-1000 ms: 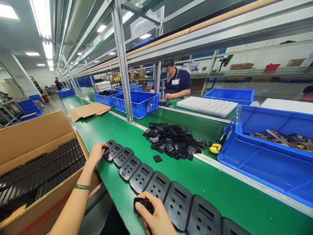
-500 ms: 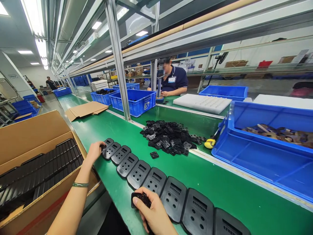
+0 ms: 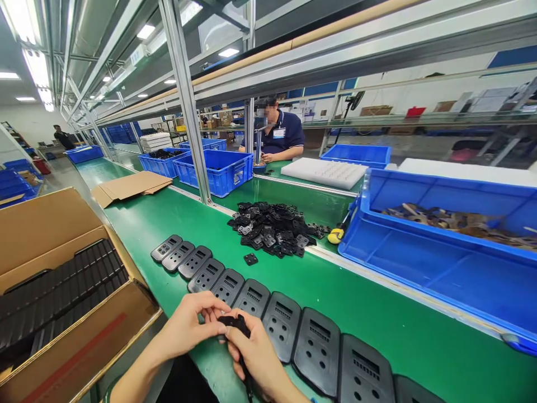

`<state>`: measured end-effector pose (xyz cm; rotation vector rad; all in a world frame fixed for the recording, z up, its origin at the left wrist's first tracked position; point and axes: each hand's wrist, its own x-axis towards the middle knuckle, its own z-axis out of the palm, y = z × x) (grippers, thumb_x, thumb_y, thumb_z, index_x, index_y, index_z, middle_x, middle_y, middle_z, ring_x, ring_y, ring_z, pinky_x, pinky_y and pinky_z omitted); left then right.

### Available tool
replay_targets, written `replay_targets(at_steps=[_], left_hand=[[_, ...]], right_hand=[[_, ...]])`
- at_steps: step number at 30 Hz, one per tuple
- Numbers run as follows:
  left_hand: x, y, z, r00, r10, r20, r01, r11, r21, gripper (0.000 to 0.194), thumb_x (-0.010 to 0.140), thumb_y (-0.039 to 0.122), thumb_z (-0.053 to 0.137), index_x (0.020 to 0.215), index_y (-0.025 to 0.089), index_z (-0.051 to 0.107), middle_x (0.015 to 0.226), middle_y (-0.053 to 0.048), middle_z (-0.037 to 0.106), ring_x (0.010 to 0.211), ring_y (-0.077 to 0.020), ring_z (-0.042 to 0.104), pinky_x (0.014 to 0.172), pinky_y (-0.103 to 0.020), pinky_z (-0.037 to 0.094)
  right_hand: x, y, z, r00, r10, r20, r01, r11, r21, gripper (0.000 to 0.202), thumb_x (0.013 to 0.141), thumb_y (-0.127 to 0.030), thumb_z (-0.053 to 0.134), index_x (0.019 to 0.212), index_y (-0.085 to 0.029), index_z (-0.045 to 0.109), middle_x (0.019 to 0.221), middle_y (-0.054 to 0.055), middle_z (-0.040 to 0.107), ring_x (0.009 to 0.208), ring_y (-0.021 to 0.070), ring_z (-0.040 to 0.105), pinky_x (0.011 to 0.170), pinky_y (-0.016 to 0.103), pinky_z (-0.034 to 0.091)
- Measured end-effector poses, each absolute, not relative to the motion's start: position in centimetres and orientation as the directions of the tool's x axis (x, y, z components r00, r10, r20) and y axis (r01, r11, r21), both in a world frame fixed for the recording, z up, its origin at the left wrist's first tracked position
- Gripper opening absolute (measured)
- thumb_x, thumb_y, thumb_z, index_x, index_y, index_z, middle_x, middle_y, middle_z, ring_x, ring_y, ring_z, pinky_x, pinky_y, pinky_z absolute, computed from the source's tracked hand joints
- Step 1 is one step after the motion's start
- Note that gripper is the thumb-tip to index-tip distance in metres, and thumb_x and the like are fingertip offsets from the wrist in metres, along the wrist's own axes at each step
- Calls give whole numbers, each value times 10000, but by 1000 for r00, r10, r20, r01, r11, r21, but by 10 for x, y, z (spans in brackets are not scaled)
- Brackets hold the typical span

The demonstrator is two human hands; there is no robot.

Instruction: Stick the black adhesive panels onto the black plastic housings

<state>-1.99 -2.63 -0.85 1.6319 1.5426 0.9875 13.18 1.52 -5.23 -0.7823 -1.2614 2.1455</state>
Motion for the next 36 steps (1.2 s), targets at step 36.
replay_targets(at_steps=[36], left_hand=[[-179, 15, -40, -353, 857, 375, 900, 202, 387, 279, 800, 107, 531, 1021, 208, 669, 1019, -52, 724, 941, -229, 671, 881, -372, 521]], right_hand=[[134, 12, -49, -661, 693, -288, 12, -374, -928, 394, 718, -482, 664, 933, -165, 574, 650, -29, 553, 393, 22, 289, 296, 117, 300]])
